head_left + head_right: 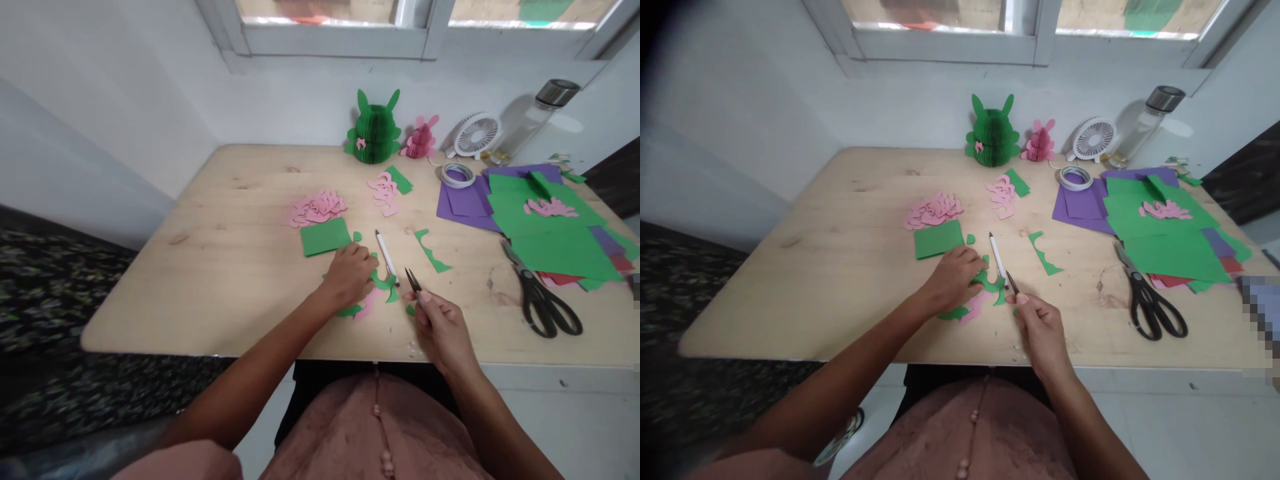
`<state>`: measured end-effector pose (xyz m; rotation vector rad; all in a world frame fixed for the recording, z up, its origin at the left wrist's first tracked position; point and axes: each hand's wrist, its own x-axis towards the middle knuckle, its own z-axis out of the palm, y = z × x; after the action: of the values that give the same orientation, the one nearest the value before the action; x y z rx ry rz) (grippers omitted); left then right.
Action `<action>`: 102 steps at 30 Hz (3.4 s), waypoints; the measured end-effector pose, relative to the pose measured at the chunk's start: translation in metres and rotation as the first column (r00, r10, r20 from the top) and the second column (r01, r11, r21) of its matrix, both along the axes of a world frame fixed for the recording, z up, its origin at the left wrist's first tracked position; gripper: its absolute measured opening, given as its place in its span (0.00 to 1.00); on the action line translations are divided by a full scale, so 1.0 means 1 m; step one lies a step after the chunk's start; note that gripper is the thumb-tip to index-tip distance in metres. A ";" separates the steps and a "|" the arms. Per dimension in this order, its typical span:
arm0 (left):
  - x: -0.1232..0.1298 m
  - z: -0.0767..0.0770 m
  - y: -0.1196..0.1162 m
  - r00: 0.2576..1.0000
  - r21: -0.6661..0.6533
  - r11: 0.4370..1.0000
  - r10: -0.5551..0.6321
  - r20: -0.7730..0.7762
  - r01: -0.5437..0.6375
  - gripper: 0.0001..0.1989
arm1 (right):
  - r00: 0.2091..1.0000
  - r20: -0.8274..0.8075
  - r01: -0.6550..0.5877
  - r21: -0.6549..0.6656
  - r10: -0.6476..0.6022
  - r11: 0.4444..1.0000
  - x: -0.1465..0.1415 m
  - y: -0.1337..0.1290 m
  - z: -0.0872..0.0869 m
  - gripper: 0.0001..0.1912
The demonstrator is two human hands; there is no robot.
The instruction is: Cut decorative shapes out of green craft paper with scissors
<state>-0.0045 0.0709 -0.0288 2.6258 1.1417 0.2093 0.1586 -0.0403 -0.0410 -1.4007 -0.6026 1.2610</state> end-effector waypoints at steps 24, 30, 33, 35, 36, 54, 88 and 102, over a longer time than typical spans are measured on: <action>-0.005 0.019 -0.018 0.653 -0.734 0.676 0.530 0.540 0.058 0.09 | 0.997 0.009 0.070 0.082 -0.071 0.994 -0.007 0.011 0.018 0.17; 0.004 0.023 -0.039 0.465 -0.838 0.527 0.713 0.525 0.139 0.10 | 0.998 0.026 0.057 0.085 -0.060 0.995 -0.016 0.019 0.020 0.12; 0.006 0.023 -0.047 0.445 -0.855 0.497 0.738 0.507 0.148 0.09 | 0.999 -0.003 0.041 0.099 -0.041 0.994 -0.017 0.022 0.021 0.11; 0.006 0.024 -0.050 0.445 -0.865 0.481 0.750 0.490 0.142 0.09 | 1.000 -0.006 0.024 0.106 -0.024 0.994 -0.017 0.023 0.023 0.11; 0.006 0.024 -0.050 0.442 -0.870 0.473 0.756 0.482 0.140 0.08 | 1.000 -0.004 0.015 0.108 -0.015 0.994 -0.016 0.023 0.023 0.10; 0.012 0.014 -0.065 0.424 -0.715 0.698 0.661 0.619 -0.044 0.11 | 0.997 0.076 0.021 0.112 -0.030 0.993 -0.017 0.026 0.026 0.14; 0.007 0.017 -0.063 0.081 -0.892 0.222 0.958 0.275 0.394 0.13 | 1.000 0.004 0.031 0.101 -0.031 0.994 -0.021 0.025 0.024 0.12; 0.012 0.011 -0.067 0.213 -0.924 0.275 0.918 0.334 0.264 0.13 | 1.000 -0.015 0.014 0.110 -0.012 0.994 -0.020 0.023 0.021 0.14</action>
<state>0.0074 0.0036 -0.0179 0.6390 0.9757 0.8221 0.1387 -0.0169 -0.0204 -1.3012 -0.6433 1.2082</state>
